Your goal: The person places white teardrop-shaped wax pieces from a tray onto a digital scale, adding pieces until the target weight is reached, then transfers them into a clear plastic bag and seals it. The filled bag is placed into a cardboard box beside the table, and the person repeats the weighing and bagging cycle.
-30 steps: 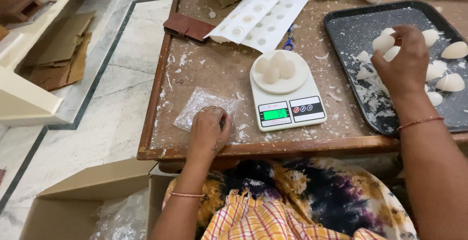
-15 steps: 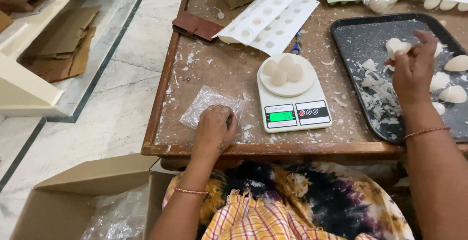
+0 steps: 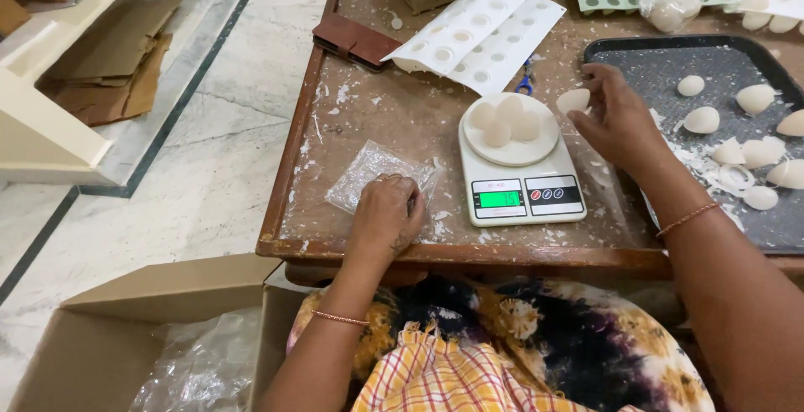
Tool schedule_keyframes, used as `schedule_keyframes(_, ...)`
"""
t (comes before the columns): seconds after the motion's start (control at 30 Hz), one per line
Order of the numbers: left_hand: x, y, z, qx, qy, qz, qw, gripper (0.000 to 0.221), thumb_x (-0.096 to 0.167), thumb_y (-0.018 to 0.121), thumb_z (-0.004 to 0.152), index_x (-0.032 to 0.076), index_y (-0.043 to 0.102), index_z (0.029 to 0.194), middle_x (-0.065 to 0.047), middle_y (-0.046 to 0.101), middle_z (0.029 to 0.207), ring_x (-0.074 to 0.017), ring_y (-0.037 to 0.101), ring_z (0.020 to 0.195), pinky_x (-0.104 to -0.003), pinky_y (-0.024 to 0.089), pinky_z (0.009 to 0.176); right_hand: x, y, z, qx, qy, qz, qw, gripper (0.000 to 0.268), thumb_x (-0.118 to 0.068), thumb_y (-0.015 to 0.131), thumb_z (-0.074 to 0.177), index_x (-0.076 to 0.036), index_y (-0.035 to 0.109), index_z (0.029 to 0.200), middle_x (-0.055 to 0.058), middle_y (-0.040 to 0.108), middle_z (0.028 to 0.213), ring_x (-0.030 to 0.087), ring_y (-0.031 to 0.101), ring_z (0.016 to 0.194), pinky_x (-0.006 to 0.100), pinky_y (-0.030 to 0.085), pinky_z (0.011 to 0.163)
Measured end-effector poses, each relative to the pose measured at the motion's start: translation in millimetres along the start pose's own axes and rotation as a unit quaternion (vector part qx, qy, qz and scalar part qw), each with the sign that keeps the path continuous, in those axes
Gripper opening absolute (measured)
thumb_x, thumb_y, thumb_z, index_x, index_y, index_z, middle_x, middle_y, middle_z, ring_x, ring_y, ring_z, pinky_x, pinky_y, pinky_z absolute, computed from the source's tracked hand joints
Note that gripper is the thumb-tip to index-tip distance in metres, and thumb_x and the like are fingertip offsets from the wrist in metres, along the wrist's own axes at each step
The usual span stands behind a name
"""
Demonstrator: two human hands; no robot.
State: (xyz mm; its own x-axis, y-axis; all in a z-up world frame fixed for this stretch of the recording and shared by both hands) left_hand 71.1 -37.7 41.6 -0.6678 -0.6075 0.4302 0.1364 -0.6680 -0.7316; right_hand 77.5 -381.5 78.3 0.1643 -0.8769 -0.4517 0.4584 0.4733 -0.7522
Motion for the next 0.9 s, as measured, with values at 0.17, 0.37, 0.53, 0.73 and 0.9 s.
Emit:
schedule_keyframes(0.17,0,1,1,-0.004,0.006,0.001,1.0,0.018,0.016,0.067,0.088,0.001,0.067,0.078,-0.018,0.068,0.082,-0.0374,0.065,0.084,-0.049,0.05,0.084,-14,19,9,-0.019,-0.015,0.022,0.999,0.063,-0.014,0.077,0.091,-0.002,0.047,0.145,0.018,0.07,0.113,0.027,0.066,0.096,0.041,0.055,0.082)
schedule_keyframes(0.37,2,0,0,0.001,0.013,-0.012,1.0,0.018,0.016,0.067,0.087,0.001,0.066,0.077,-0.017,0.067,0.081,-0.0373,0.065,0.083,-0.048,0.05,0.083,4,22,-5,-0.015,0.0,0.119,0.993,0.051,-0.008,0.066,0.1,-0.003,0.047,0.148,0.013,0.072,0.121,0.021,0.068,0.105,0.035,0.056,0.083)
schedule_keyframes(0.53,1,0,0,0.003,0.019,-0.016,1.0,0.017,0.015,0.067,0.088,0.001,0.066,0.078,-0.018,0.067,0.081,-0.0373,0.065,0.083,-0.049,0.05,0.083,12,-16,-43,0.04,-0.013,0.105,0.994,0.046,-0.006,0.063,0.104,-0.001,0.049,0.148,0.014,0.073,0.126,0.021,0.069,0.109,0.034,0.055,0.092)
schedule_keyframes(0.73,4,-1,-1,0.006,0.024,-0.012,1.0,0.017,0.016,0.067,0.087,0.002,0.066,0.077,-0.017,0.067,0.082,-0.0375,0.065,0.083,-0.049,0.05,0.083,1,-67,-93,0.037,0.07,-0.083,0.993,0.032,-0.014,0.072,0.097,-0.007,0.07,0.129,0.016,0.073,0.124,0.03,0.07,0.093,0.04,0.056,0.079)
schedule_keyframes(0.9,1,2,0,-0.009,0.005,-0.014,1.0,0.019,0.017,0.067,0.088,0.001,0.068,0.078,-0.017,0.069,0.082,-0.0362,0.066,0.084,-0.048,0.05,0.086,63,-66,-128,0.053,0.066,-0.206,0.975,0.025,-0.021,0.074,0.096,-0.008,0.076,0.117,0.019,0.074,0.111,0.033,0.068,0.082,0.046,0.055,0.095)
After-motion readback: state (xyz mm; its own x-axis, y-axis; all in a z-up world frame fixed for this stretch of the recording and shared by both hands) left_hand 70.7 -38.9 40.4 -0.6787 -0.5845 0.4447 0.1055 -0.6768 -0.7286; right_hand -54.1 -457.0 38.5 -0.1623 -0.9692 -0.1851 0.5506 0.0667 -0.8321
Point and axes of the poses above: each hand's wrist, its own z-axis towards the middle knuckle, its own y-axis out of the palm, x = y × z, the point moved 9 cm from there along z, towards the middle knuckle
